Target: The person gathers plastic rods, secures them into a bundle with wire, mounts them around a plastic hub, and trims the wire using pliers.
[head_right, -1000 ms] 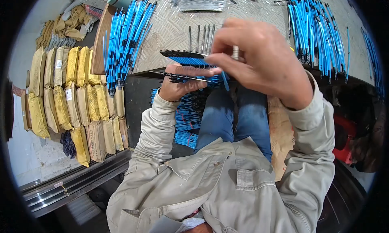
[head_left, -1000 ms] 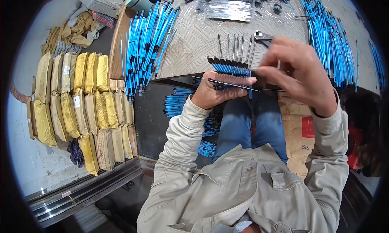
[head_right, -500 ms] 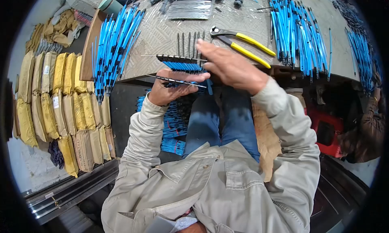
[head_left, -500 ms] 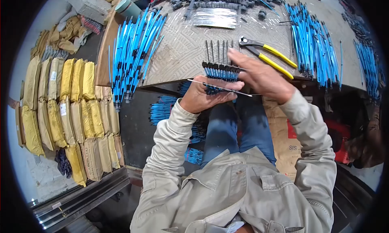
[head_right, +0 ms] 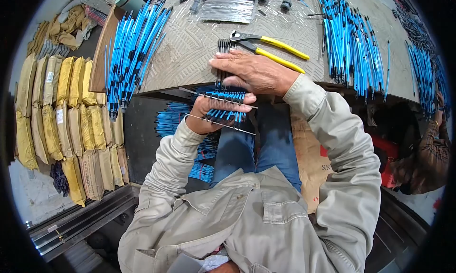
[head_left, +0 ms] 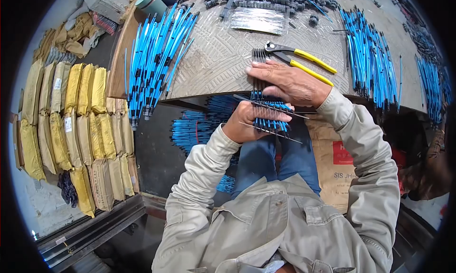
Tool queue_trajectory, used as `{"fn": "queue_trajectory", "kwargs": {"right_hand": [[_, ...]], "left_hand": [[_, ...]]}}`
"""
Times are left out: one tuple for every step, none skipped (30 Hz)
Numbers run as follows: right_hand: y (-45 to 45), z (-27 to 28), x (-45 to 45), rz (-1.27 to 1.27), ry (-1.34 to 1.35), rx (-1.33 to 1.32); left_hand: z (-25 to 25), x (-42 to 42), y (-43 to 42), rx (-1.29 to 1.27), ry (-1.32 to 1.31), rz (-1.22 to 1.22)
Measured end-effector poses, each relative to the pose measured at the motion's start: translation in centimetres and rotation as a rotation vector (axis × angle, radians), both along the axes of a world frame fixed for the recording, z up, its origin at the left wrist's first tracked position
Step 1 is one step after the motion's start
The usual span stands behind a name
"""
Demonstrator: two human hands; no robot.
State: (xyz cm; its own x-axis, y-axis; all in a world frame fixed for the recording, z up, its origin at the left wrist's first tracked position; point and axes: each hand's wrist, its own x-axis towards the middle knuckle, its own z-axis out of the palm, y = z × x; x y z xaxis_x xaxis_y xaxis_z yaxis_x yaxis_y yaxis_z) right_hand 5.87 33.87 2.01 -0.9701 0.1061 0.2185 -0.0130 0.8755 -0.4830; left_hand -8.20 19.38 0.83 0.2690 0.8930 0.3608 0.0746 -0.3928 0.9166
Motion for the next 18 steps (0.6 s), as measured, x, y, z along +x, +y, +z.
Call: {"fn": "queue_trajectory", "kwargs": {"right_hand": [[-0.1, 0.1, 0.3, -0.001, -0.002, 0.002], [-0.3, 0.2, 0.6, -0.074, 0.087, -0.025], [-0.4, 0.3, 0.9, -0.147, 0.177, -0.05], [-0.4, 0.4, 1.3, -0.218, 0.264, -0.078], [-0.1, 0.5, 1.9, -0.214, 0.257, -0.074], [0.2, 0.7, 2.8, -0.375, 0.203, 0.162], [0.4, 0.7, 3.6, -0.534, 0.145, 0.4], [0.7, 0.6, 4.3, -0.534, 0.139, 0.402], [1.1, 0.7, 4.8, -0.608, 0.036, 0.34], [1.4, 0.7, 5.1, -0.679, -0.065, 0.278], [1.6, 0.6, 5.3, -0.747, -0.167, 0.214], [1.5, 0.4, 5.2, -0.743, -0.167, 0.217], [1.3, 0.4, 4.9, -0.69, -0.097, 0.281], [1.0, 0.4, 4.5, -0.635, -0.027, 0.344], [0.8, 0.2, 4.1, -0.58, 0.041, 0.402], [0.4, 0.0, 3.3, -0.579, 0.039, 0.399], [-0.1, -0.2, 2.2, -0.393, -0.004, 0.307], [-0.3, -0.2, 1.3, -0.206, -0.043, 0.215]], "left_hand": [[0.0, 0.0, 0.0, 0.007, 0.018, -0.002], [0.2, -0.2, 0.1, 0.019, 0.038, -0.003], [0.3, -0.4, 0.2, 0.031, 0.058, -0.006], [0.5, -0.5, 0.4, 0.036, 0.056, -0.006], [0.6, -0.5, 0.5, -0.002, 0.007, -0.01], [0.6, -0.5, 0.6, -0.043, -0.044, -0.015], [0.6, -0.4, 0.5, -0.085, -0.094, -0.023], [0.5, -0.4, 0.5, -0.085, -0.1, -0.025], [0.5, -0.4, 0.5, -0.095, -0.104, -0.024], [0.5, -0.4, 0.5, -0.102, -0.107, -0.023], [0.6, -0.5, 0.5, -0.112, -0.11, -0.018], [0.6, -0.5, 0.5, -0.109, -0.112, -0.015], [0.7, -0.6, 0.6, -0.083, -0.095, -0.021], [0.7, -0.7, 0.7, -0.057, -0.079, -0.026], [0.8, -0.7, 0.8, -0.036, -0.063, -0.033], [0.8, -0.7, 0.8, -0.039, -0.064, -0.032], [1.0, -0.7, 0.8, -0.021, -0.031, -0.037], [1.2, -0.8, 0.9, -0.002, 0.003, -0.04]]}}
